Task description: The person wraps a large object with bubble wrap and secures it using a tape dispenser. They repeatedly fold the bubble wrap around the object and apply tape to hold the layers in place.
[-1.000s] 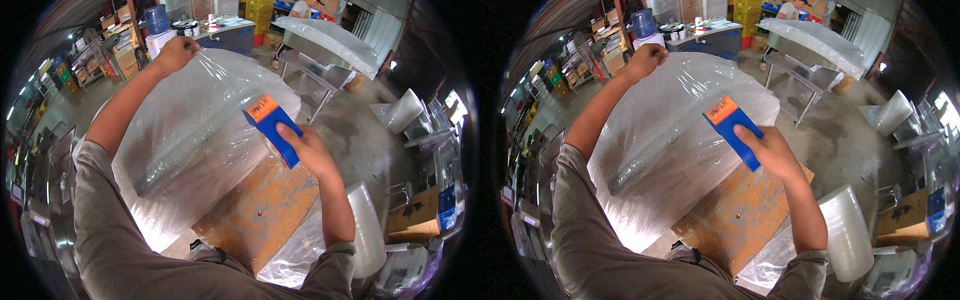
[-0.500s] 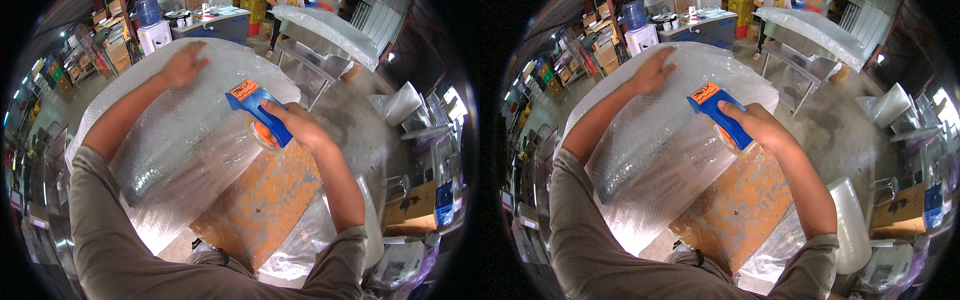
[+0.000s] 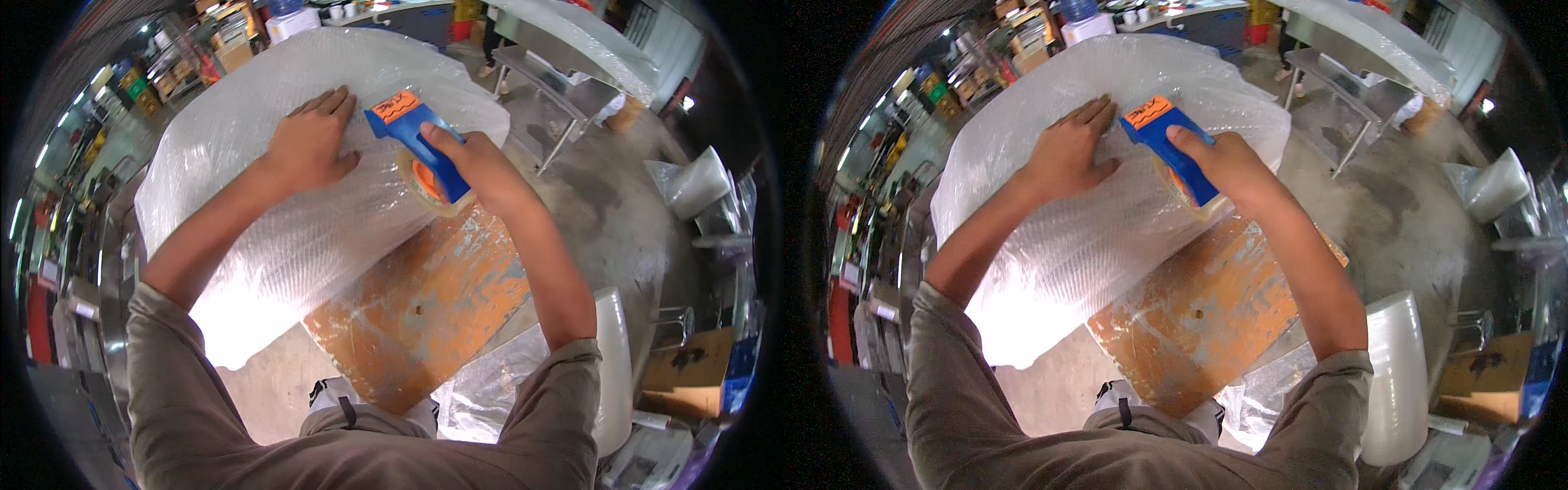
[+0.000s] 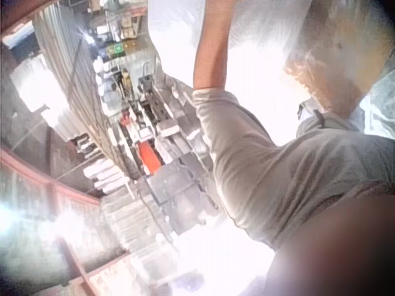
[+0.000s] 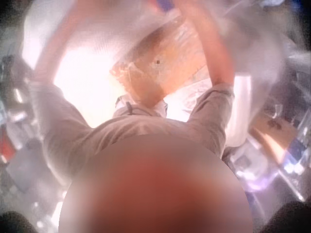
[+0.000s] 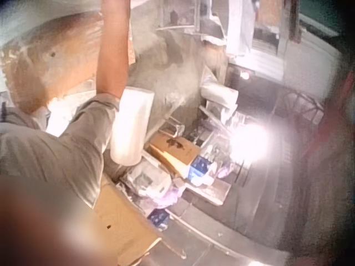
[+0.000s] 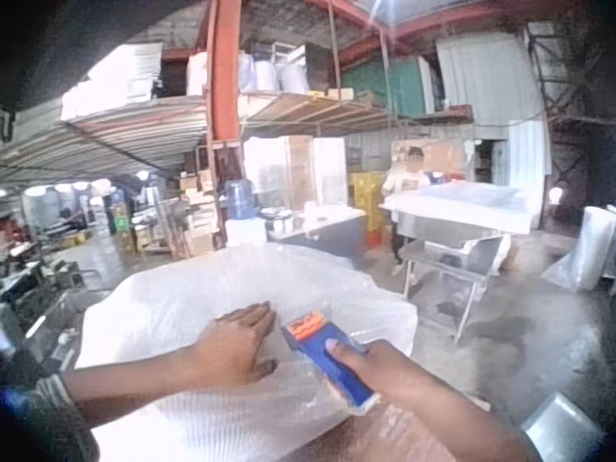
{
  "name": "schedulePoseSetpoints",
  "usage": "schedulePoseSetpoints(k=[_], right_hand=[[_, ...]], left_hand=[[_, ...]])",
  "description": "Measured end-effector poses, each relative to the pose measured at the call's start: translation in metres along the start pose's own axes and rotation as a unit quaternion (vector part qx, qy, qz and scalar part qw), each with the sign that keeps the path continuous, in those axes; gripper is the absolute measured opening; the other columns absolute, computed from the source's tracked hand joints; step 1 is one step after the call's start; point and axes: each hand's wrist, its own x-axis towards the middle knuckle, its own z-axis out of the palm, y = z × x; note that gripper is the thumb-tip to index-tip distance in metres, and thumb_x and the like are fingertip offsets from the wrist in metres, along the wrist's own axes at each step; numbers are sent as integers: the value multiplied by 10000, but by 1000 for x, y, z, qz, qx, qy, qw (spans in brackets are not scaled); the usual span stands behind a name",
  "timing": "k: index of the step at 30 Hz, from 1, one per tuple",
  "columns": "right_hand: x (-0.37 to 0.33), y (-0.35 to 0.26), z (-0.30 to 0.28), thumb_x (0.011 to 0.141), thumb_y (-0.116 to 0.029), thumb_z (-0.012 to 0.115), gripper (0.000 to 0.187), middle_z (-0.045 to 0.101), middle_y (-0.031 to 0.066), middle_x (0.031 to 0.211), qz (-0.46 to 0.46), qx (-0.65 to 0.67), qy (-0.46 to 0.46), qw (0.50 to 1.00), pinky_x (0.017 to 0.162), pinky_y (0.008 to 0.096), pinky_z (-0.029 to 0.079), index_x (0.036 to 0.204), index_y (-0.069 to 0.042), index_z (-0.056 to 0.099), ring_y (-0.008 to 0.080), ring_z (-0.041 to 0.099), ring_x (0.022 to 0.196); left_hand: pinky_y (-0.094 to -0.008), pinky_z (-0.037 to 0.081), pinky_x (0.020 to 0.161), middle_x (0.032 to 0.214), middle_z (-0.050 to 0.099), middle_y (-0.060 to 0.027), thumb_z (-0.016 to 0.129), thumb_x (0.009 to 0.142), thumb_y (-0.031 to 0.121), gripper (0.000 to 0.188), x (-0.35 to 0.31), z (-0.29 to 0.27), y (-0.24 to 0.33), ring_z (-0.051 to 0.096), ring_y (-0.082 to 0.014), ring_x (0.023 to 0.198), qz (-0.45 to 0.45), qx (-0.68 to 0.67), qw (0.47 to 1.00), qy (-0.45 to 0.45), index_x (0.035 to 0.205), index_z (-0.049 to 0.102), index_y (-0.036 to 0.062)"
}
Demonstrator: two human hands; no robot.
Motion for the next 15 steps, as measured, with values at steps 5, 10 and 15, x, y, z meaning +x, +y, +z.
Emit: schedulePoseSetpoints(k=[5,10,15], right_hand=[[-6,16,-18,934,-586,681,637,661,88,702,-35,66,-49,996,493,272,503,898,49,703,140,624,523],[-6,22,-27,945,-591,663,637,651,79,720,-38,93,-93,991,488,247,493,934,45,699,125,608,519],[-15,27,-20,954,-587,653,621,633,66,690,-19,129,-83,988,492,251,494,945,33,693,126,601,514]], left_hand=[[-455,481,1085,1434,557,-214,813,799,408,804,3,23,36,550,-378,1322,-56,81,989,114,1410,509,-18],[-432,504,1049,1348,602,-149,789,843,297,668,11,33,38,599,-324,1233,-59,130,983,114,1414,528,68],[-411,551,984,1326,649,-121,751,842,218,534,15,40,34,650,-302,1189,-57,154,979,122,1335,590,89]])
